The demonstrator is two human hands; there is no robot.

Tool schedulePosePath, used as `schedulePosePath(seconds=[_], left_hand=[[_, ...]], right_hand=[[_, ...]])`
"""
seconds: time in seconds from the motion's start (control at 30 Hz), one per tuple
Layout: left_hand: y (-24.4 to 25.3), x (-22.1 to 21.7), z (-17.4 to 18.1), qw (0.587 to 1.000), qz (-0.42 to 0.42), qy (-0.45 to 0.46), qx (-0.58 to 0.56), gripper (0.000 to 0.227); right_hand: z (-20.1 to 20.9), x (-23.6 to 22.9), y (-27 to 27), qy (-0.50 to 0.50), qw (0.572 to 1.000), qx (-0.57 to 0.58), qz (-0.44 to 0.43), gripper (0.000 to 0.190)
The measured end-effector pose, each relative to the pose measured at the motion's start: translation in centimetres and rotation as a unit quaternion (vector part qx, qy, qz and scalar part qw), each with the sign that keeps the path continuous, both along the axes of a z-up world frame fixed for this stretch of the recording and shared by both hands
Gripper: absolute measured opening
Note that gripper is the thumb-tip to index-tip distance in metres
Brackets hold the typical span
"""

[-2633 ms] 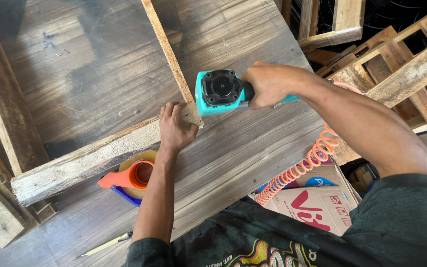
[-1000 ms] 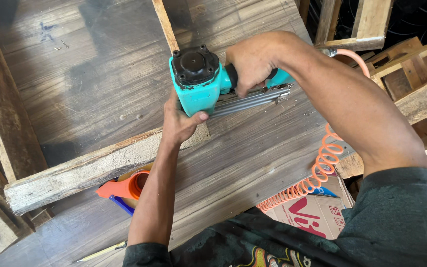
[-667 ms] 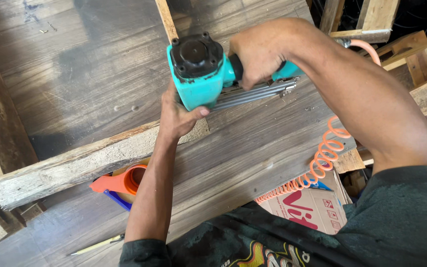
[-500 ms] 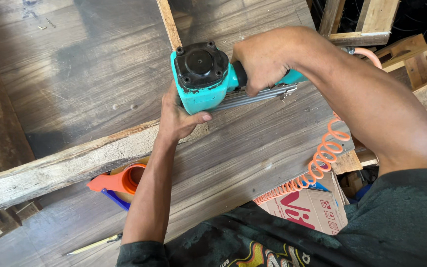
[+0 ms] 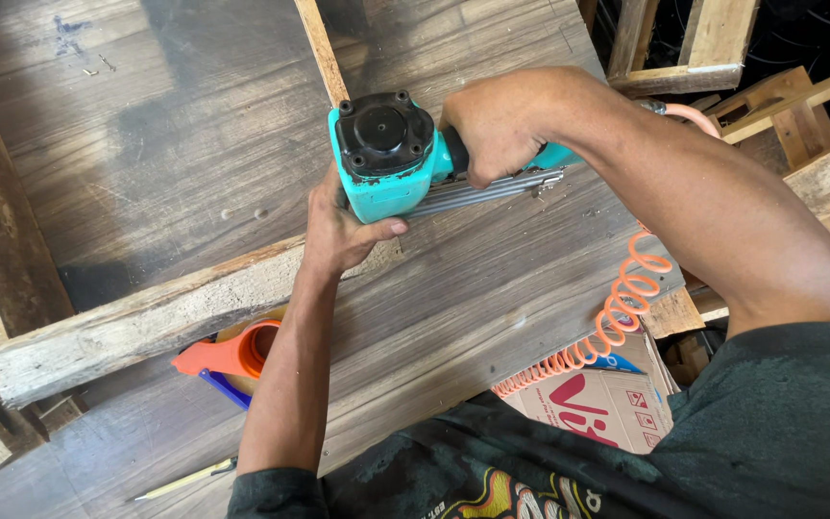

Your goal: The person assembles a wooden frame by placing planks onto a base and securing them with a pneumatic nail gun. The person positions each plank, aligns it, and drives nails into the joints to fasten the structure.

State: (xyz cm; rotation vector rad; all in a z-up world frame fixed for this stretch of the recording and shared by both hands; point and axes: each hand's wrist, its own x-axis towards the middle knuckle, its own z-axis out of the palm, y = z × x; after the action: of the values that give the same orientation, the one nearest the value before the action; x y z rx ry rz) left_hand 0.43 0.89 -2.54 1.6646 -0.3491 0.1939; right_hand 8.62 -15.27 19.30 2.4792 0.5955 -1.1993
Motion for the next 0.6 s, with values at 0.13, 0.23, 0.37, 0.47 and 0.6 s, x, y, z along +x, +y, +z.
schedulePosePath(seconds=[0.13, 0.23, 0.37, 0.47, 0.6], left_hand=[[0.0, -0.1, 0.7, 1.0, -0.012, 0.006, 0.011, 0.094], [0.3, -1.0, 1.3, 0.998, -0.006, -0.002, 0.064, 0.093], [0.0, -2.0, 2.7, 0.996, -0.036, -0.011, 0.086, 0.084], [-0.1, -2.4, 2.4, 0.995, -0.04, -0.012, 0.092, 0.082], [-0.2, -3.0, 3.4, 0.998, -0.035, 0.04, 0.018, 0.081]], right_hand=[[-0.4, -1.1, -1.5, -0.005, 0.999, 0.026, -0.019, 0.016], [-0.9, -2.3, -2.5, -0.001, 0.998, 0.057, -0.016, 0.019], [-2.1, -3.0, -4.0, -0.028, 0.997, 0.071, 0.027, 0.024], [-2.0, -3.8, -4.2, -0.032, 0.997, 0.07, 0.021, 0.023], [-1.7, -5.0, -4.8, -0.03, 0.991, 0.117, -0.049, 0.043]])
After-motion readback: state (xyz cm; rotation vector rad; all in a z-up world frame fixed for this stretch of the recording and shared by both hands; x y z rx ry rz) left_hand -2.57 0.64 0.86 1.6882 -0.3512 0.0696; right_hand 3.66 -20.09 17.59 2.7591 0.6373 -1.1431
